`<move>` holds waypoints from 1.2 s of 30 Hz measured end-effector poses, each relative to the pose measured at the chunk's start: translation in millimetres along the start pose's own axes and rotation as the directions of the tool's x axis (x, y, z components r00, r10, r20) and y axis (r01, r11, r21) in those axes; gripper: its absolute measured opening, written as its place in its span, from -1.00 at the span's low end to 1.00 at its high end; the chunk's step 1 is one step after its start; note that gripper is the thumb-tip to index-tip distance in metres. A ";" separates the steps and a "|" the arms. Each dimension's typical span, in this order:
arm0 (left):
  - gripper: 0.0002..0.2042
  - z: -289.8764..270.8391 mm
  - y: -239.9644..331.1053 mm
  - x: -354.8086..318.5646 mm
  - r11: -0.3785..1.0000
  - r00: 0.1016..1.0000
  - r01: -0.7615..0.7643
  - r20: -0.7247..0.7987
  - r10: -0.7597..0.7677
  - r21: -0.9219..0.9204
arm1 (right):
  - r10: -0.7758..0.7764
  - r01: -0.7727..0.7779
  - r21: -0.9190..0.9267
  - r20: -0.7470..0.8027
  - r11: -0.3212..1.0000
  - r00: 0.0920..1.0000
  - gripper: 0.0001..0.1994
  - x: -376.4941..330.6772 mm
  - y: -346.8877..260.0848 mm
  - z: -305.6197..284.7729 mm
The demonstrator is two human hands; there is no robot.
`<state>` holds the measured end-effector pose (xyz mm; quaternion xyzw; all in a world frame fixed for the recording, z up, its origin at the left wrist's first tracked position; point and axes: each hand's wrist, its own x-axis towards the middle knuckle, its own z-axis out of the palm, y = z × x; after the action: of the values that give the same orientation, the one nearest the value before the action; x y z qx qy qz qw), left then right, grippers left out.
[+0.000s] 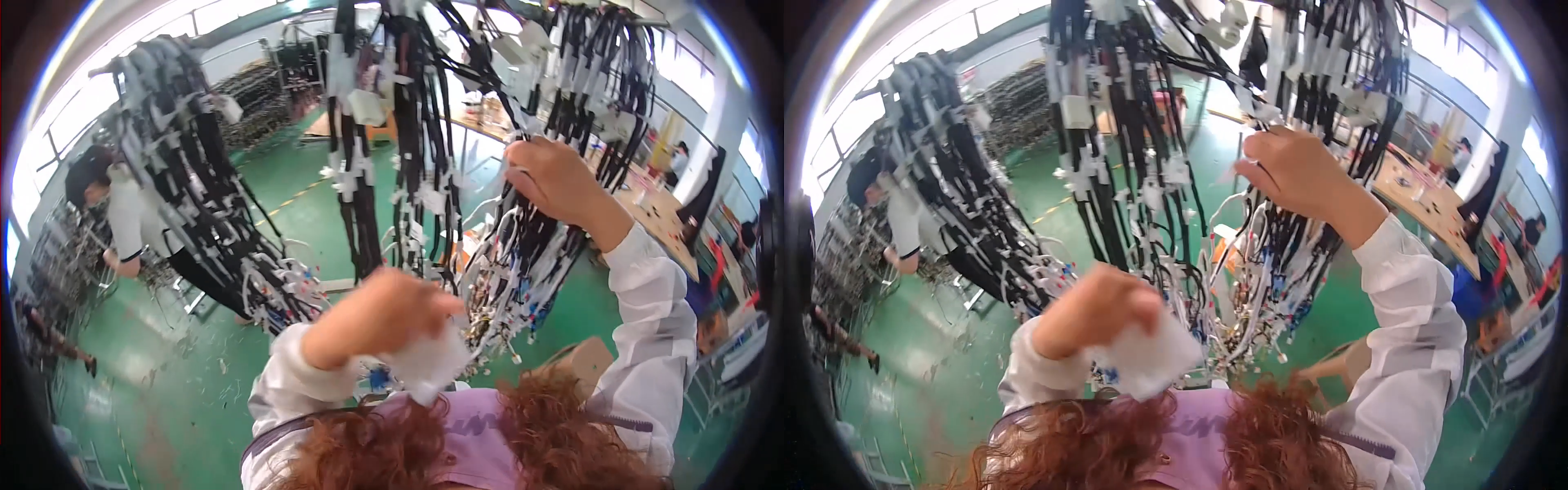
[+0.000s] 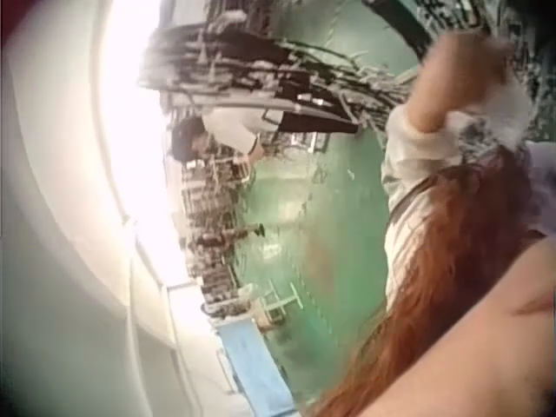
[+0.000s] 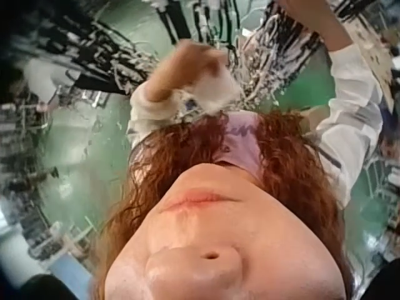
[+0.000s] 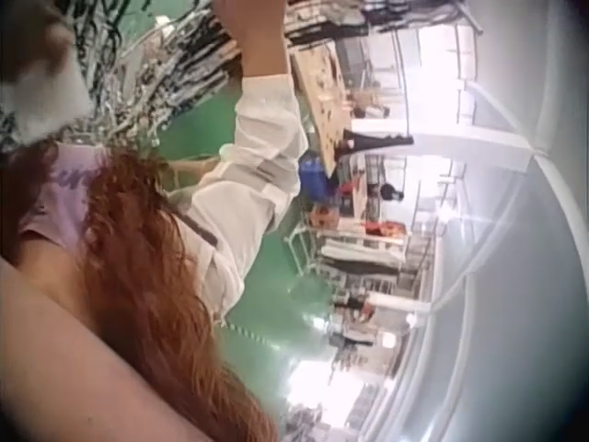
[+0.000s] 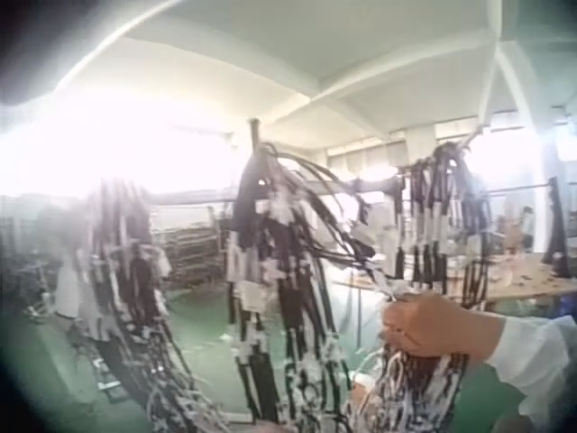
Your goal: Applying adhesive identification tags to specific wires within a large cable harness assembly.
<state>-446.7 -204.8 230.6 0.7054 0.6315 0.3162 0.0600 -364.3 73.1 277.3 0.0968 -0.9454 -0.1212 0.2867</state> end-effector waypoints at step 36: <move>-0.51 86.4 41.3 62.6 0.926 0.924 -0.341 -0.125 0.362 0.163 | 0.743 -0.324 0.944 0.260 -0.061 0.617 -0.80 28.7 -100.6 -37.8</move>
<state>-366.2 -127.6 205.3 0.7836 0.5176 0.3302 -0.0953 -355.0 -36.4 294.0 -0.1210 -0.6902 0.6255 0.3429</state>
